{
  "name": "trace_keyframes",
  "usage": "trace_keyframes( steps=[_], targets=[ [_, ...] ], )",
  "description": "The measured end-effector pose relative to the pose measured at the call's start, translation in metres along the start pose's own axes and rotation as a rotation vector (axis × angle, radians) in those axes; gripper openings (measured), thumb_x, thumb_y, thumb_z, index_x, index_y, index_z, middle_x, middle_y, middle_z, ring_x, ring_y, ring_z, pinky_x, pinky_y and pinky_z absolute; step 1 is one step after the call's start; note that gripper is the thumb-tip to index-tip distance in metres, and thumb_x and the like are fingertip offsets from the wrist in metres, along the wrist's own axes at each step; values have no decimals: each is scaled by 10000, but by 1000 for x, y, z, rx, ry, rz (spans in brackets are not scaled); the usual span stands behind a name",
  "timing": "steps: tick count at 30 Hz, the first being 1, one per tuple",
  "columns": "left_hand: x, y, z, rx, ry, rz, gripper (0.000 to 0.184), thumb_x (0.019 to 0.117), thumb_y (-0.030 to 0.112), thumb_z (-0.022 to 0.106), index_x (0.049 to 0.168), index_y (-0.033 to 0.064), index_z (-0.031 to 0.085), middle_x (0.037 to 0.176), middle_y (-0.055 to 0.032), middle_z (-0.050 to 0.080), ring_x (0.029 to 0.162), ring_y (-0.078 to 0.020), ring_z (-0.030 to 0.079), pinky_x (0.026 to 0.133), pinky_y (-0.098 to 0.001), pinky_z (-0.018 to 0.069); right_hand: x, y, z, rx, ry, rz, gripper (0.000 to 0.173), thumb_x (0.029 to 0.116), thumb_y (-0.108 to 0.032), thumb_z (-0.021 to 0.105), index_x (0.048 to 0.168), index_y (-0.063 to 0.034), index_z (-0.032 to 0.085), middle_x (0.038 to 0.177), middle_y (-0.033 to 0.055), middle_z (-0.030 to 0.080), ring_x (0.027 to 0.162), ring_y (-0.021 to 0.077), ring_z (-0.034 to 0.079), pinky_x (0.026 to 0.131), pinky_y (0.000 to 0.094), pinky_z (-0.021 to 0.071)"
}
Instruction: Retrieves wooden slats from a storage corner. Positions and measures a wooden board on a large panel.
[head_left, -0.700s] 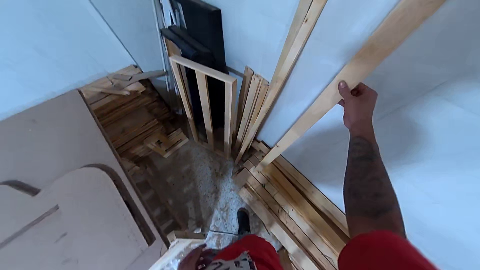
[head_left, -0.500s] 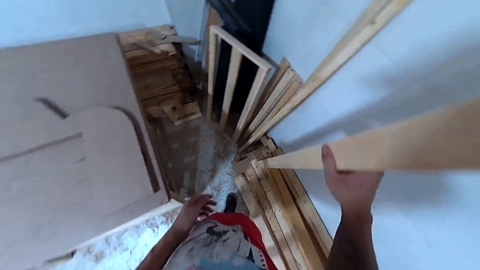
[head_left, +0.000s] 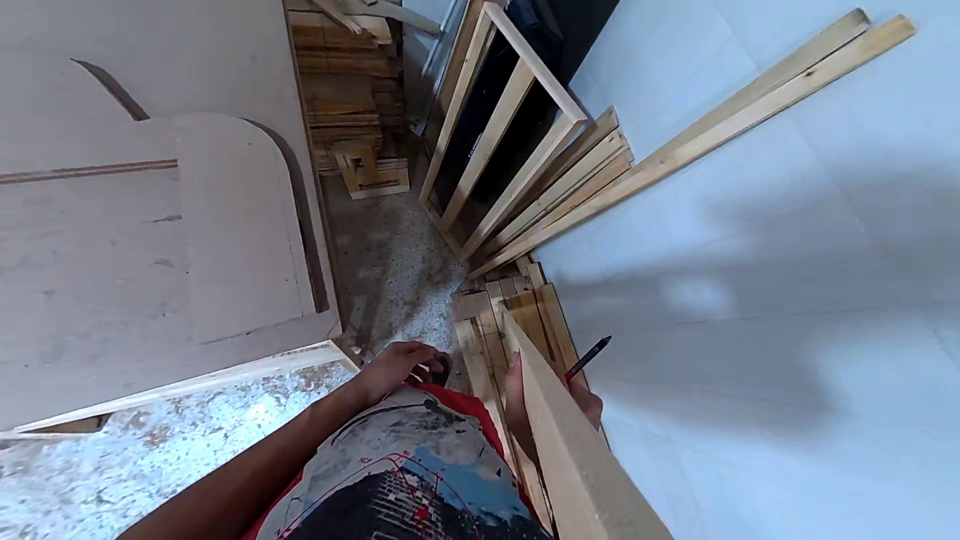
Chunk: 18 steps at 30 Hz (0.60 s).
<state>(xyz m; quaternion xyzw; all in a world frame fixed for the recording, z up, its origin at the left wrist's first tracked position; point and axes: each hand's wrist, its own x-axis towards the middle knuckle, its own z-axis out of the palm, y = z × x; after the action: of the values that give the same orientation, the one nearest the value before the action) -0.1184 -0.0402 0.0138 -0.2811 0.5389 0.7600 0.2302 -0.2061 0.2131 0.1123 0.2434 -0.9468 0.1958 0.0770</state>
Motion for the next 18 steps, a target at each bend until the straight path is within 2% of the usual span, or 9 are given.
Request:
trace_keyframes(
  steps=[4,7,9,11,15,17,18],
  targets=[
    [-5,-15,-11,-31,18,-12,352,1103,297,472,1276,51,655,1089,-103,763,873,-238,757,791,-390,632,-6,-8,-5,6,15,-59,268,960,-367,635,996,-134,763,781,-25,716,711,105,703,628,332,585],
    [-10,-12,-12,-31,23,-24,363,1112,289,448,1299,38,632,1101,-109,758,889,-232,756,815,-385,629,-8,-13,-5,7,47,-75,251,954,-350,651,980,-129,767,782,-24,719,713,94,704,633,313,590],
    [-11,-12,-11,-24,32,-27,366,1115,285,441,1300,32,629,1102,-111,758,893,-229,756,820,-385,627,-4,-24,-14,25,106,-99,227,916,-311,665,931,-105,760,732,-5,702,658,109,692,580,320,578],
    [-15,-11,-10,-19,46,-35,357,1116,275,437,1293,37,635,1101,-102,758,887,-218,753,813,-374,622,-4,-29,-17,23,103,-101,213,910,-291,664,917,-101,758,726,0,699,651,114,691,574,328,577],
    [-14,-15,-10,-32,61,-21,344,1108,283,461,1279,54,653,1091,-80,764,876,-203,751,792,-364,622,-16,-2,18,30,-1,-5,291,958,-409,639,1027,-161,774,847,-19,732,777,116,710,690,363,601],
    [-15,-21,-5,-44,50,12,358,1101,296,473,1303,52,639,1113,-83,754,898,-197,742,805,-370,616,-10,2,8,106,-213,69,375,984,-389,591,1193,-117,745,1053,38,752,997,147,712,896,392,588],
    [-22,-25,-3,-44,58,33,369,1097,302,481,1322,46,624,1130,-91,746,909,-192,738,809,-369,613,-6,2,0,167,-317,30,408,1018,-356,557,1285,-83,698,1180,65,730,1112,154,684,1003,384,555]
  ],
)
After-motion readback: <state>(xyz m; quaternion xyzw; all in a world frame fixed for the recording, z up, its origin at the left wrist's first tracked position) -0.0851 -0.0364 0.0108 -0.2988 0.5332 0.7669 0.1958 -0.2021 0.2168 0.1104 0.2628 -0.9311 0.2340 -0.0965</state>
